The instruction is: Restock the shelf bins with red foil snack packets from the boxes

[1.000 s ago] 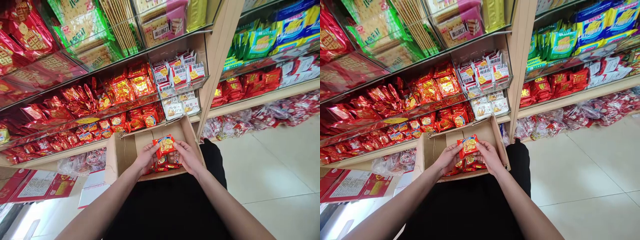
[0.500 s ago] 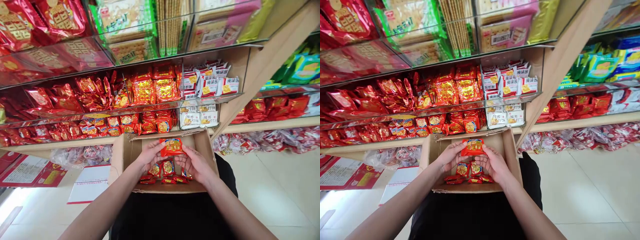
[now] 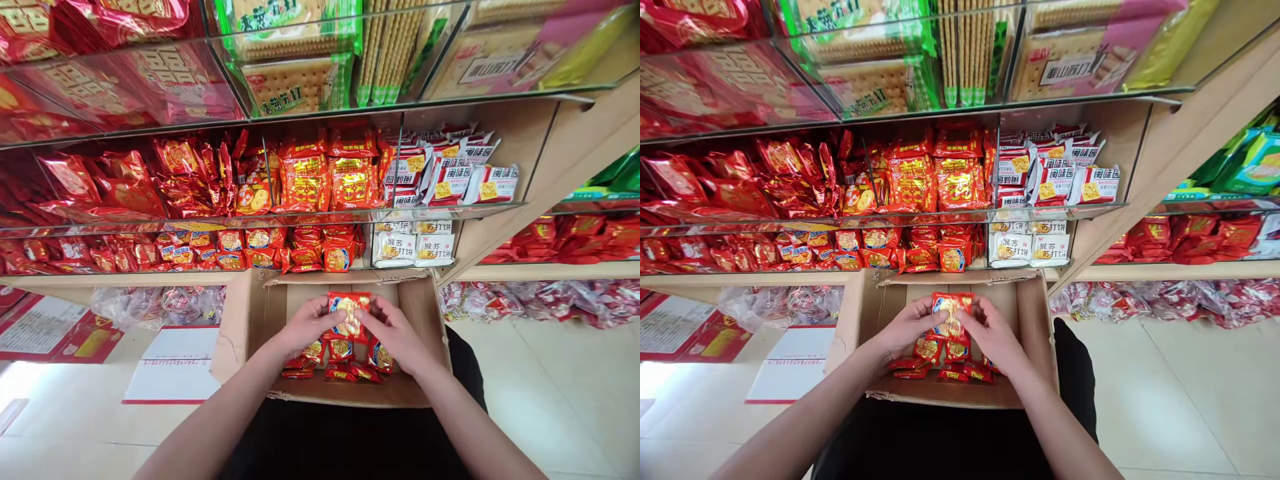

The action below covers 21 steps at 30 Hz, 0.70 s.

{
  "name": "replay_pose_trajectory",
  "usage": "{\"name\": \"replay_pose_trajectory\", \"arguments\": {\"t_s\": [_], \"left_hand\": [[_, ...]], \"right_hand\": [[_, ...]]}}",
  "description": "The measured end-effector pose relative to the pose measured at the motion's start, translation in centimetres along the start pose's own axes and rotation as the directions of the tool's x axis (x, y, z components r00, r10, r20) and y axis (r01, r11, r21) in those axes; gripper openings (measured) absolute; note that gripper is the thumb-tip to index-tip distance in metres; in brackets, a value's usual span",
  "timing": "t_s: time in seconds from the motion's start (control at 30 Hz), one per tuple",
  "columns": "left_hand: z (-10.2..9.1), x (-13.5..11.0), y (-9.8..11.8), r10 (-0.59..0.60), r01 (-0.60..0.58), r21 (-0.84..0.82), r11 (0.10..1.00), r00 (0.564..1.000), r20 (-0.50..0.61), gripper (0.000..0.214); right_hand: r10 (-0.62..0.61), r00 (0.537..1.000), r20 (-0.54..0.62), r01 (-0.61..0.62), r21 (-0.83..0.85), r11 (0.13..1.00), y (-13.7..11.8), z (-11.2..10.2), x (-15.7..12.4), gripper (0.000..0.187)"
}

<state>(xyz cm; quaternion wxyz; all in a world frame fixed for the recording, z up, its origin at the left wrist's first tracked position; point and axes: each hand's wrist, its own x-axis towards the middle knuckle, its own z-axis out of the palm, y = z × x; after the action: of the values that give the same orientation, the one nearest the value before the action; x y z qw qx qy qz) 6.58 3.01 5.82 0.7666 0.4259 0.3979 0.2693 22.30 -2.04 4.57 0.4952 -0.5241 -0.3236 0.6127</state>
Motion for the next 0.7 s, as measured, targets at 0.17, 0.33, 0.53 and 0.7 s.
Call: {"name": "replay_pose_trajectory", "arguments": {"t_s": [0.17, 0.33, 0.53, 0.7], "left_hand": [[1.6, 1.3, 0.0, -0.023, -0.031, -0.23, 0.973, 0.973, -0.229, 0.029], [1.2, 2.0, 0.3, 0.113, -0.094, 0.082, 0.992, 0.957, -0.268, 0.035], [-7.1, 0.7, 2.5, 0.72, -0.118, 0.936, 0.331, 0.673, -0.169, 0.017], [-12.5, 0.5, 0.9, 0.765, 0.252, 0.963, 0.092, 0.602, -0.231, 0.028]], "right_hand": [[0.056, 0.997, -0.047, -0.047, 0.168, 0.985, 0.0, 1.1, 1.0, 0.025], [-0.063, 0.986, -0.155, 0.086, 0.147, 0.985, -1.9, 0.5, 3.6, 0.018], [0.038, 0.975, -0.219, 0.035, 0.32, 0.947, -4.6, -0.4, 10.4, 0.02], [-0.028, 0.967, -0.252, 0.106, 0.299, 0.948, -5.1, 0.7, 15.4, 0.027]]}}
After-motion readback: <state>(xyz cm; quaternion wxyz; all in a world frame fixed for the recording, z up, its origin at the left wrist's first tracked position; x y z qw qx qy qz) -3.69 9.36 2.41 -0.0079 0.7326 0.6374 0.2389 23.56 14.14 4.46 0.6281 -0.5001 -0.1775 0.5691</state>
